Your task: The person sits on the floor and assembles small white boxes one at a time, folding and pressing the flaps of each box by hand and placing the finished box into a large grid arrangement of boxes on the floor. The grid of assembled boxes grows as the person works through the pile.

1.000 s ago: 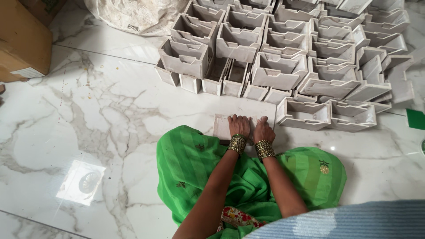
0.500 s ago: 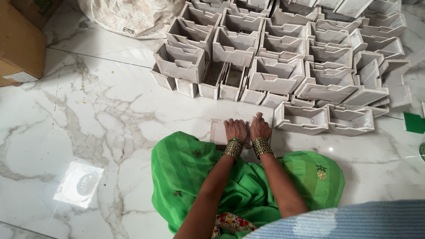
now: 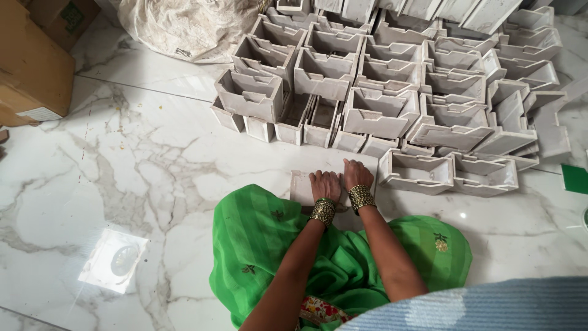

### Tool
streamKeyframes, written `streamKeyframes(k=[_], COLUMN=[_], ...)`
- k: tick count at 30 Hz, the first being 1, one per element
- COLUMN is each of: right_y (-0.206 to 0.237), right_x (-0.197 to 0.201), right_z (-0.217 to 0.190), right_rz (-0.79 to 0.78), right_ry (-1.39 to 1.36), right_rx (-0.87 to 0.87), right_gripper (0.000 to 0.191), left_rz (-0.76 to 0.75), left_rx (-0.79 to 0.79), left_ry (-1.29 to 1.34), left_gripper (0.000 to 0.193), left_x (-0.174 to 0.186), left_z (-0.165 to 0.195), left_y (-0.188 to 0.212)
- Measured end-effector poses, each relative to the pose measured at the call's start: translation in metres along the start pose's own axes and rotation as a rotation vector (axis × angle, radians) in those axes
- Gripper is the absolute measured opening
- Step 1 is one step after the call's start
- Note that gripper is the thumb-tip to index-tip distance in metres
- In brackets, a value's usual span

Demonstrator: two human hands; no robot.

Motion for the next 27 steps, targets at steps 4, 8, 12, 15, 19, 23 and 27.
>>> streamKeyframes(k=[4,8,12,15,19,23,27], right_y=[0.009,0.020,0.029,0.031,0.028,0.023,0.013], right_x=[-0.001,-0.004,-0.005,-0.005,-0.003,0.000,0.003], right_z=[0.003,0.008,0.012,0.014,0.013,0.009,0.003], right_rz=[0.013,-0.001,0.033,0.028,0.028,0.075,0.091], right_ry=[-0.001,0.016,0.041,0.033,0.034,0.071,0.055], right_rx=[-0.029,-0.063,-0.038,-0.046,-0.021,0.004,0.036], right_gripper=[0.051,0.052,0.051,0.051,0.048,0.047,0.047], left_rz=[-0.016,-0.019,-0.025,-0.010,-0.035,0.001,0.010], left_rx=[0.004,0.012,0.017,0.012,0.013,-0.007,-0.006], left_ry=[-0.001,-0.017,-0.005,0.000,0.017,0.028,0.034], left_gripper=[0.039,0.040,0.040,0.039,0.040,0.038,0.038], left_x=[0.004,0.007,0.008,0.008,0.006,0.006,0.006], left_z=[-0.001,0.000,-0.001,-0.001,-0.001,-0.001,-0.003], left_y=[-0.001,-0.004,-0.005,-0.004,-0.004,-0.004,-0.004])
Point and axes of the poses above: each hand's wrist, its own y-axis away from the middle knuckle, its own x-axis out of the back of the hand, z = x × y, the point moved 2 cm from there along -y, towards the middle knuckle, and after that the axes turned 13 degrees about -x, right-handed, at the moved point
